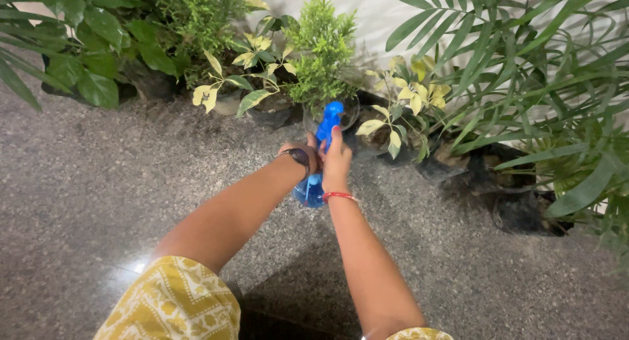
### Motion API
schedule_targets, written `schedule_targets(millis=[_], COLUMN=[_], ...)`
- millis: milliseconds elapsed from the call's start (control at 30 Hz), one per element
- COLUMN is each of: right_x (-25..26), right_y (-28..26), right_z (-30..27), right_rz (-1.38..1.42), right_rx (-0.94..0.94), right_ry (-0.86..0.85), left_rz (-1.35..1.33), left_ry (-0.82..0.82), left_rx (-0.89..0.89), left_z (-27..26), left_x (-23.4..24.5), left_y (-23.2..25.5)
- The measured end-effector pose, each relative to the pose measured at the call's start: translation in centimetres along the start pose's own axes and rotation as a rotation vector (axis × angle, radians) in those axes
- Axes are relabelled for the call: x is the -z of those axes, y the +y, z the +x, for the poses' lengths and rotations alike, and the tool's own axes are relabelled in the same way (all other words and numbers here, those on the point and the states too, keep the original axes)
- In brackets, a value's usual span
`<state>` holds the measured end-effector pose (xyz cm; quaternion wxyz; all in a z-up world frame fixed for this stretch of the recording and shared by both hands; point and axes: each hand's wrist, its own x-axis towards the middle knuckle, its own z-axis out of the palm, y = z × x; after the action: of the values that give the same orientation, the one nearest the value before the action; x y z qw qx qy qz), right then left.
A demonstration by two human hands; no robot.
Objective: The person uses a blue spray bottle to mist a row of potted plants on the floor. They move from plant to plant, spraying the leaves and soil, and occasionally adjusting the foliage with their left hand.
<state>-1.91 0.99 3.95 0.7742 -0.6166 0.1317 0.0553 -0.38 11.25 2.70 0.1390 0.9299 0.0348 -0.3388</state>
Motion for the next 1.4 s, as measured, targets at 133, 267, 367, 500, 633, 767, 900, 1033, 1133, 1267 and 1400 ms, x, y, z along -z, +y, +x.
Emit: schedule_targets(millis=[133,267,367,500,633,767,900,1033,1133,1267,1400], right_x=[0.0,0.0,0.2,0.5,0.4,0.3,0.1,0.2,0.2,0.3,0.3], right_y=[0.4,0.7,0.7,0.5,0.1,-0.7,-1.2,-1.2,-0.8,-0.1,0.0], right_z=[0.7,1.5,1.5,1.2,0.8,0.5,0.1,0.1,0.4,0.8,0.7], right_rz=[-0.024,-0.020,0.029,0.013,0.041,-0.008,0.023,0.008,-0.010,0.009,-0.005], right_rx=[0.013,-0.004,-0.013,-0.032,-0.033,-0.090,-0.076,-0.077,-0.076,-0.050,-0.023], right_ry=[-0.008,0.017,-0.005,-0.032,-0.050,-0.001,-0.025,-0.011,-0.012,-0.046,-0.034], left_rz=[-0.006,0.001,0.008,0.027,0.042,0.037,0.005,0.076,0.068,0.033,0.041], left_ry=[-0.001,-0.019,-0.023,-0.020,-0.037,-0.011,-0.015,-0.031,-0.035,-0.033,-0.051], left_rx=[-0.011,-0.043,-0.073,-0.090,-0.057,-0.100,-0.057,-0.052,-0.034,-0.032,-0.061], left_z=[-1.2,0.7,2.7,3.6,2.5,1.7,1.7,1.5,1.2,1.7,3.8], left_x=[0.9,0.1,-0.7,-0.7,-0.3,0.1,0.2,0.3,0.5,0.1,-0.8], left_y=[-0.1,-0.2,-0.1,0.1,0.0,0.0,0.1,0.4,0.4,0.1,-0.3])
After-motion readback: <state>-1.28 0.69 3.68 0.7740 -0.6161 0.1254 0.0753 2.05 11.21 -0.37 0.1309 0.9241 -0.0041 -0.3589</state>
